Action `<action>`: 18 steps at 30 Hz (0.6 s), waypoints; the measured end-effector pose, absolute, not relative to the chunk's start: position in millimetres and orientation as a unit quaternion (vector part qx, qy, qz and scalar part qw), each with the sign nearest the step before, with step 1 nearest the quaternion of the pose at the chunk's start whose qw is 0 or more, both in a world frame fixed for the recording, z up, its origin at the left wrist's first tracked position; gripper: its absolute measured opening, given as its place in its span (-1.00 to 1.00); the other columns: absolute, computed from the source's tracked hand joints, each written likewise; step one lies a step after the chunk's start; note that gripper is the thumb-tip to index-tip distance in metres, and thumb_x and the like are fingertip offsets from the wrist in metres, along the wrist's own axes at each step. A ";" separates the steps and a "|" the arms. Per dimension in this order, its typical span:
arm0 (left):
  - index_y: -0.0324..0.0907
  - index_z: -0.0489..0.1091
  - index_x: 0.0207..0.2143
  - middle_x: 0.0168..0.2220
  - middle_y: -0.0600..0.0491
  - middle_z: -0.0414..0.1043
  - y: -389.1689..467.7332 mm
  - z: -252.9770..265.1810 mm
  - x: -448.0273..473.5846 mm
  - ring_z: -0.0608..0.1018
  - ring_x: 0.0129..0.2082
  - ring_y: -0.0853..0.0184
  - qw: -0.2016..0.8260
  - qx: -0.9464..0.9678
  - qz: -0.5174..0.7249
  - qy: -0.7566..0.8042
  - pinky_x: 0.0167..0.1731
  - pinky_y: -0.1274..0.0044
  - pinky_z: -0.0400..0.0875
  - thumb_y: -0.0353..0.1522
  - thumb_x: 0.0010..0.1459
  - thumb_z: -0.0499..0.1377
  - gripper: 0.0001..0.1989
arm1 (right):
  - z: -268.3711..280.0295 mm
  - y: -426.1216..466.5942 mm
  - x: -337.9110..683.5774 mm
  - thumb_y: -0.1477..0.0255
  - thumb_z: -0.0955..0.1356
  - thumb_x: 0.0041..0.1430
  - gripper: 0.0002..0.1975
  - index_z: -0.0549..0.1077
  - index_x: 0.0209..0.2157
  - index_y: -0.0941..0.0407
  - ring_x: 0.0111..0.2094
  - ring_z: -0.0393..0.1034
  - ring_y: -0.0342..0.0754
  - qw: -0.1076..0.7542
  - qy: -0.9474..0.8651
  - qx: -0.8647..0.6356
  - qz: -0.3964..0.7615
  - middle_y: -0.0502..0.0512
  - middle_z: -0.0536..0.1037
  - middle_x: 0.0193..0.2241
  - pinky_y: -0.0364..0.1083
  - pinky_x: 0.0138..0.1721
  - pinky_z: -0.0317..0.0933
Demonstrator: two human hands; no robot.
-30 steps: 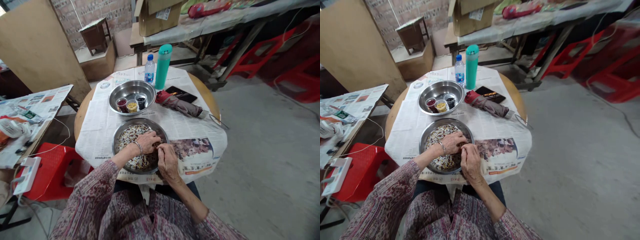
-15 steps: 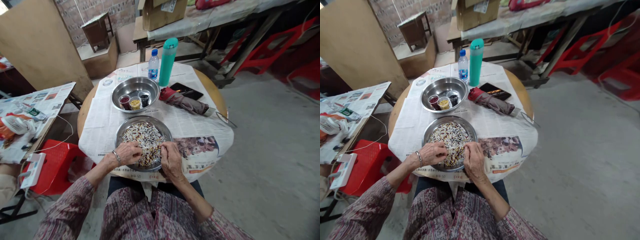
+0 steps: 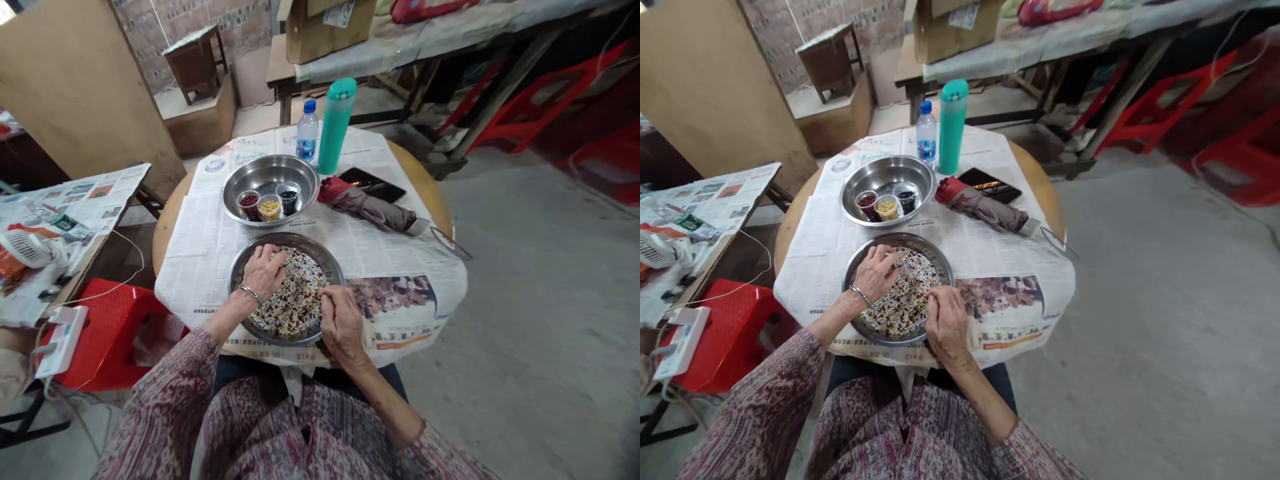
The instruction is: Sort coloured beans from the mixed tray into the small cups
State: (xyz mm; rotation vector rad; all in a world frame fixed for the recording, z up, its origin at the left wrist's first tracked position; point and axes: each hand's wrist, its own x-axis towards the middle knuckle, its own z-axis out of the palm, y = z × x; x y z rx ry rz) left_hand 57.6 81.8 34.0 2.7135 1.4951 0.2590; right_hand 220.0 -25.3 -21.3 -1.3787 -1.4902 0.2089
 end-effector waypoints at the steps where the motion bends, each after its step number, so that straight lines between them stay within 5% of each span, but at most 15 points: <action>1: -0.08 0.35 0.07 0.09 -0.05 0.28 79.6 34.6 59.0 0.32 0.06 0.13 0.013 0.866 0.078 0.494 0.01 0.30 0.38 -0.27 0.24 0.14 -0.65 | -21.7 -25.3 220.1 0.50 0.17 0.32 -0.87 0.31 -0.27 0.06 -0.24 0.29 0.00 0.524 -0.623 -0.575 0.085 0.07 0.41 -0.35 0.01 -0.16 0.22; 5: 0.00 0.27 0.16 0.20 -0.07 0.18 68.7 37.3 72.7 0.25 0.15 0.01 0.045 0.872 0.031 0.487 0.06 0.16 0.30 -0.09 0.10 0.26 -0.41 | -23.0 -25.5 220.2 0.52 0.17 0.31 -0.87 0.31 -0.26 0.07 -0.24 0.28 0.00 0.522 -0.627 -0.573 0.079 0.08 0.41 -0.34 0.00 -0.16 0.21; 12: -0.13 0.46 -0.15 -0.18 0.01 0.37 59.1 44.7 77.5 0.46 -0.16 0.30 0.184 0.896 -0.038 0.403 -0.07 0.48 0.41 -0.51 0.17 0.09 -0.75 | -23.7 -24.9 220.0 0.52 0.18 0.30 -0.86 0.33 -0.28 0.06 -0.25 0.28 0.00 0.522 -0.623 -0.577 0.076 0.08 0.42 -0.35 0.00 -0.17 0.21; 18: -0.12 0.46 -0.19 -0.22 0.06 0.41 27.4 53.5 39.0 0.49 -0.19 0.35 0.216 0.910 -0.056 0.350 -0.12 0.54 0.42 -0.49 0.21 0.08 -0.79 | -23.5 -25.0 220.1 0.51 0.18 0.31 -0.86 0.33 -0.28 0.06 -0.25 0.29 -0.01 0.522 -0.624 -0.577 0.072 0.08 0.42 -0.35 0.00 -0.17 0.21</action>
